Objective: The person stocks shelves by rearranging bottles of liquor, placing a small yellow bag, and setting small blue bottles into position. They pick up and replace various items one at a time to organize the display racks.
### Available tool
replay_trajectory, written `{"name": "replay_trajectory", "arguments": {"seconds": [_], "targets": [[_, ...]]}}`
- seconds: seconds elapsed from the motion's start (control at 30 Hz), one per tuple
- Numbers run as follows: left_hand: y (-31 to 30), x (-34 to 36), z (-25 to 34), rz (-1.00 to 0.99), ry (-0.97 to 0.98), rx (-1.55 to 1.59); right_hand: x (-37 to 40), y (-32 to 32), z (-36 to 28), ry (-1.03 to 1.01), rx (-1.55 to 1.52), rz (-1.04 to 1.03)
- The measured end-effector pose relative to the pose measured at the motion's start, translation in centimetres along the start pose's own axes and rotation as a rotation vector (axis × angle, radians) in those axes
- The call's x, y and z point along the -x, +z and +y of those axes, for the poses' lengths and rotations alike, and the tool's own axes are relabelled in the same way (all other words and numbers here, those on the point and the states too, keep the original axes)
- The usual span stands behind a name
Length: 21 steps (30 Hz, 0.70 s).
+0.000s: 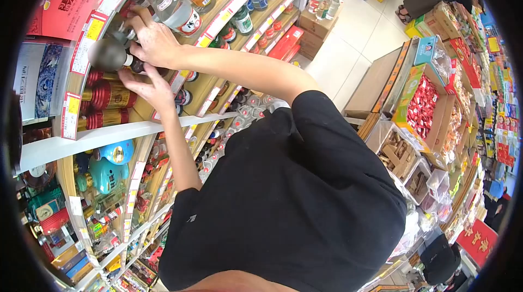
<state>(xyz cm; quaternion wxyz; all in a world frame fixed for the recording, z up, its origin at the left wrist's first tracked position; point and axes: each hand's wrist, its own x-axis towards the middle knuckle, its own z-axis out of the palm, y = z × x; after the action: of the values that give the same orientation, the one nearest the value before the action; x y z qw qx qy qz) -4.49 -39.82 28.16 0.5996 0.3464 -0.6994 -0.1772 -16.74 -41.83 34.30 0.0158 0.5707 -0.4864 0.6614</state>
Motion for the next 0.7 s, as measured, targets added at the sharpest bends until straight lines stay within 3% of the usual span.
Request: {"name": "replay_trajectory", "arguments": {"seconds": [0.1,0.37,0.47,0.53,0.63,0.7], "targets": [[-1.0,0.9,1.2,-0.192,-0.094,-0.209,0.0,-0.7,-1.1,0.023,0.007,-0.035],[0.3,1.3,3.4,-0.144,-0.156,-0.163,0.7,-1.6,-1.3,-0.123,0.09,0.007],[1.0,1.3,2.6,-0.152,0.091,-0.527,1.2,-3.4,-3.4,-0.173,0.124,-0.007],[1.6,1.7,2.1,-0.133,0.125,-0.646,1.7,-5.6,-5.2,-0.244,0.122,-0.049],[1.7,1.9,2.4,-0.103,-0.12,-0.552,4.4,-8.5,-5.6,-0.288,-0.107,-0.184],[1.8,2.1,2.4,-0.075,-0.263,-0.498,7.3,-12.8,-5.4,-0.355,-0.072,-0.36]]}}
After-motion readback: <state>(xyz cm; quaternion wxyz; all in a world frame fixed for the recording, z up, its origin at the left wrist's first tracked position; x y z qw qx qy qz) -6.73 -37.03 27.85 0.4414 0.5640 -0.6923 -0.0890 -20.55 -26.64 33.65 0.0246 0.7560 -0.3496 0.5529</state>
